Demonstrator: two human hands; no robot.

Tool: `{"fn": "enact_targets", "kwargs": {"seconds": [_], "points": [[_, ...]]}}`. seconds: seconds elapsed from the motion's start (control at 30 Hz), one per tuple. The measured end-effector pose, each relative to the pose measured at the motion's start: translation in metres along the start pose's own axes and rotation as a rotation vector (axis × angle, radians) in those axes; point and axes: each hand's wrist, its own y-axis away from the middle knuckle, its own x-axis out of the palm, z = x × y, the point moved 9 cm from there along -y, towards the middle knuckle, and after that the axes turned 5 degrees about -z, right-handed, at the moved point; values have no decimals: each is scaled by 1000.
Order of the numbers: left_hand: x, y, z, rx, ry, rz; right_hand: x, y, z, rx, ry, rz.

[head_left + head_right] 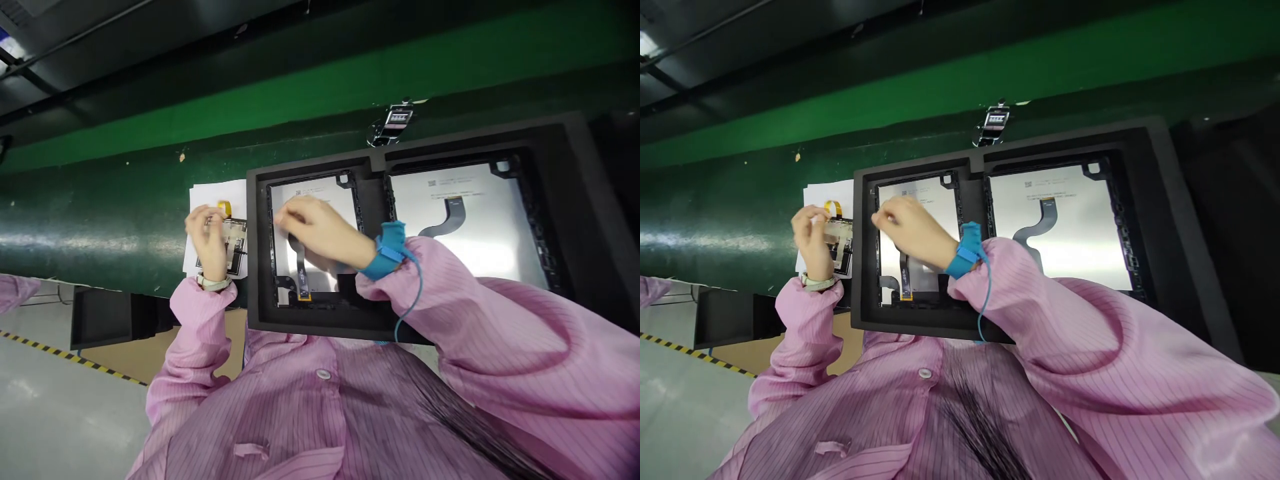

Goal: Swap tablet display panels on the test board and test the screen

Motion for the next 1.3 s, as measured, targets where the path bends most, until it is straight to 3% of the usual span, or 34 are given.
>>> {"fn": "enact_targets", "kwargs": {"seconds": [0.07, 0.13, 0.17, 0.2, 0.27, 0.3, 0.33, 0.43, 0.6, 0.77, 0.9, 1.07, 1.17, 1.3], "points": [[-21, 10, -2, -83, 27, -212, -29, -2, -13, 47, 97, -137], [-26, 28, -30, 1, 110, -218, -50, -3, -26, 88, 257, -228], [-21, 39, -51, 87, 148, -135, -55, -3, -31, 101, 343, -230], [-8, 51, -69, 132, 167, 30, -55, -4, -35, 103, 420, -206], [24, 81, -91, 116, 92, 417, -50, -6, -38, 83, 536, -141], [33, 94, -95, 98, 28, 536, -47, -7, -38, 67, 576, -115], [40, 104, -97, 80, -34, 609, -44, -8, -37, 54, 606, -98], [46, 109, -95, 34, -117, 647, -39, -10, -34, 54, 653, -100], [48, 100, -82, -128, -29, 715, -40, -16, -36, 78, 649, -156], [33, 82, -64, -442, 311, 542, -52, -22, -38, 152, 554, -141], [26, 69, -61, -525, 375, 422, -81, -14, -12, 106, 485, -248], [50, 64, -73, -645, 459, 584, -126, 23, 29, -48, 387, -410], [59, 33, -81, -682, 492, 628, -154, 57, 34, -70, 343, -459], [71, -22, -87, -781, 473, 580, -172, 104, 11, 17, 368, -469]]}}
